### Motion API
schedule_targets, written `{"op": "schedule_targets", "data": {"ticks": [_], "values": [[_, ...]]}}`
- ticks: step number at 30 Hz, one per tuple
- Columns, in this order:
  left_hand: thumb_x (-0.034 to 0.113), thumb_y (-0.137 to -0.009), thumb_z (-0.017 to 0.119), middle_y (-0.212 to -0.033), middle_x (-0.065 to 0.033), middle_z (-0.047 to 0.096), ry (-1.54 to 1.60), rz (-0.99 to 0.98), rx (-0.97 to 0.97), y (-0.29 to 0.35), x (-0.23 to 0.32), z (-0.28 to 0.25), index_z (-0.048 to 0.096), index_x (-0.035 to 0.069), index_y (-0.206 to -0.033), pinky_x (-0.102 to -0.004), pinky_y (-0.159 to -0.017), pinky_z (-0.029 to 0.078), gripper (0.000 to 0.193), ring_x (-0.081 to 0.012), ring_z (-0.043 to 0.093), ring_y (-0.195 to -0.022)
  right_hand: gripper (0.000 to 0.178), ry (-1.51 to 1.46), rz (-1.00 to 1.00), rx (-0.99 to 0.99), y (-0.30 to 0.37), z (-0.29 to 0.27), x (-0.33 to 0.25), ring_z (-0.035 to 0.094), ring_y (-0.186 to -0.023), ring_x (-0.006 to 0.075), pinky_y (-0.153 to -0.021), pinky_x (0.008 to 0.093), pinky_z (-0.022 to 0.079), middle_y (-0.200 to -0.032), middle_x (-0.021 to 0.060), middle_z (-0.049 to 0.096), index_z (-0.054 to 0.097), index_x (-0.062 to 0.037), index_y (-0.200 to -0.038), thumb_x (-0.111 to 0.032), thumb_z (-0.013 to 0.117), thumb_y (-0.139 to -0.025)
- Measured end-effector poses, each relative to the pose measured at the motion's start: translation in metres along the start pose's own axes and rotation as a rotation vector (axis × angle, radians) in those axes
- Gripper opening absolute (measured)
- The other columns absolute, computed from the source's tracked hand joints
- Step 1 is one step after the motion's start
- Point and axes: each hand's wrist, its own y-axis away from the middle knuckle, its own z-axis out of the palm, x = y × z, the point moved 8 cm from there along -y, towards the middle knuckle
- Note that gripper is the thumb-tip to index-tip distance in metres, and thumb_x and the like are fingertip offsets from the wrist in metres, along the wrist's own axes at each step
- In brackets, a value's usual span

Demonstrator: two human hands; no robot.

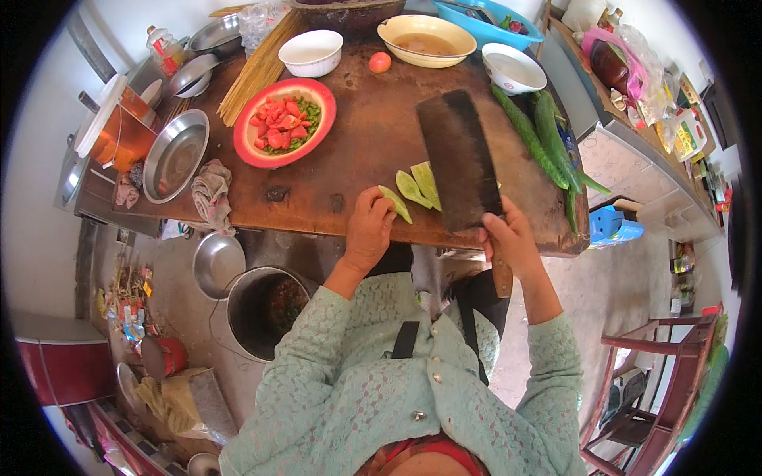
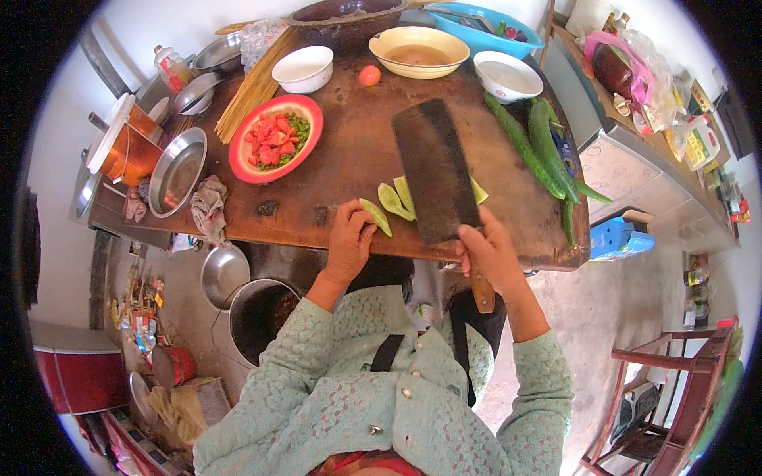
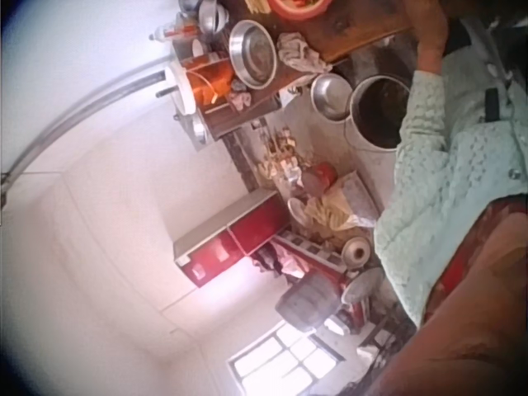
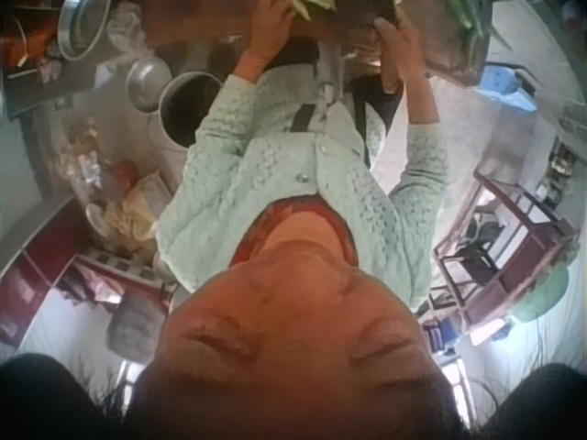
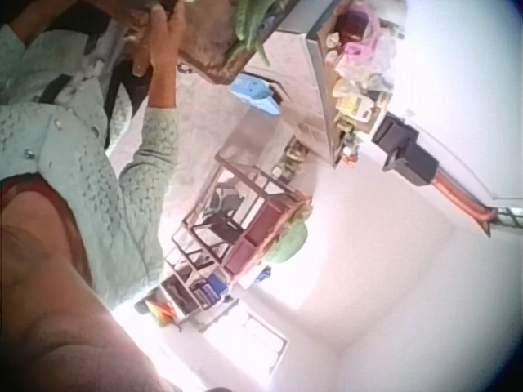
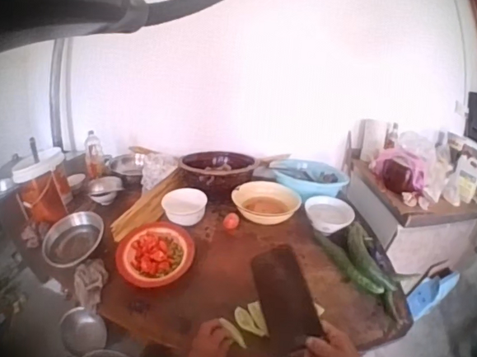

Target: The person peels a green vegetable using a peeler, then uses a cleaver to cut it into smaller pieces on a wooden cutting board. The person also wipes the board with a cloth and places the cut pieces into a metal bowl.

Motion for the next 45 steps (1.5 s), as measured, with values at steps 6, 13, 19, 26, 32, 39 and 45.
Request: {"op": "schedule_targets", "data": {"ticks": [6, 13, 19, 26, 32, 39, 45], "values": [[-0.001, -0.07, 0.072, -0.113, -0.0127, 0.052, 0.029, -0.066, 0.001, 0.007, -0.003, -0.001, 0.056, 0.006, -0.096, -0.04, -0.086, 0.047, 0.031, -0.0345, 0.055, -0.103, 0.019, -0.318, -0.06, 0.167, 0.01, -0.049, 0.025, 0.05, -0.042, 0.0101, -0.036, 0.0236, 0.044, -0.066, 0.0035, 0.057, 0.05, -0.0088, -0.113, -0.018, 0.054, -0.096], [0.011, -0.065, 0.081, -0.126, -0.0139, 0.048, -0.036, -0.04, -0.057, -0.003, 0.0, 0.007, 0.055, 0.008, -0.113, -0.0412, -0.095, 0.042, 0.054, -0.0353, 0.049, -0.113, 0.017, -0.482, -0.113, 0.245, 0.011, -0.089, 0.059, 0.049, -0.042, 0.0103, -0.036, 0.0247, 0.045, -0.066, 0.0047, 0.056, 0.051, -0.0099, -0.11, -0.017, 0.057, -0.095], [0.037, -0.058, 0.085, -0.138, -0.0115, 0.041, -0.262, 0.068, -0.192, -0.026, 0.021, 0.031, 0.055, 0.014, -0.123, -0.0508, -0.101, 0.032, 0.075, -0.037, 0.037, -0.126, 0.015, -0.578, -0.077, 0.212, 0.004, -0.093, 0.065, 0.048, -0.042, 0.0122, -0.037, 0.0273, 0.043, -0.066, 0.0066, 0.055, 0.051, -0.0106, -0.106, -0.013, 0.057, -0.093], [0.052, -0.059, 0.08, -0.138, -0.0089, 0.043, -0.412, 0.094, -0.236, -0.039, 0.031, 0.07, 0.058, 0.019, -0.123, -0.0478, -0.089, 0.032, 0.075, -0.0326, 0.039, -0.122, 0.013, -0.598, -0.061, 0.209, 0.003, -0.093, 0.07, 0.048, -0.042, 0.0131, -0.037, 0.0293, 0.043, -0.066, 0.0071, 0.056, 0.05, -0.0099, -0.104, -0.011, 0.056, -0.093], [0.052, -0.065, 0.078, -0.136, -0.0069, 0.045, -0.485, -0.046, -0.257, -0.061, 0.019, 0.094, 0.06, 0.021, -0.121, -0.0488, -0.087, 0.03, 0.067, -0.0315, 0.039, -0.121, 0.014, -0.574, -0.057, 0.194, 0.001, -0.089, 0.069, 0.048, -0.042, 0.0135, -0.038, 0.0294, 0.044, -0.066, 0.0069, 0.055, 0.049, -0.0093, -0.106, -0.011, 0.055, -0.093], [0.051, -0.065, 0.078, -0.131, -0.0059, 0.049, -0.475, -0.147, -0.268, -0.095, 0.003, 0.115, 0.061, 0.021, -0.12, -0.0501, -0.091, 0.03, 0.064, -0.0306, 0.039, -0.121, 0.015, -0.509, -0.038, 0.206, 0.002, -0.086, 0.068, 0.047, -0.042, 0.0135, -0.038, 0.0291, 0.042, -0.067, 0.0061, 0.055, 0.049, -0.0102, -0.108, -0.012, 0.053, -0.094], [0.052, -0.06, 0.081, -0.132, -0.0102, 0.045, -0.313, -0.089, -0.089, -0.121, -0.013, 0.118, 0.057, 0.017, -0.122, -0.0549, -0.103, 0.023, 0.075, -0.0322, 0.035, -0.126, 0.017, -0.451, -0.019, 0.234, 0.002, -0.092, 0.073, 0.046, -0.041, 0.0126, -0.036, 0.0272, 0.041, -0.064, 0.0046, 0.054, 0.049, -0.0117, -0.11, -0.011, 0.054, -0.093]]}}
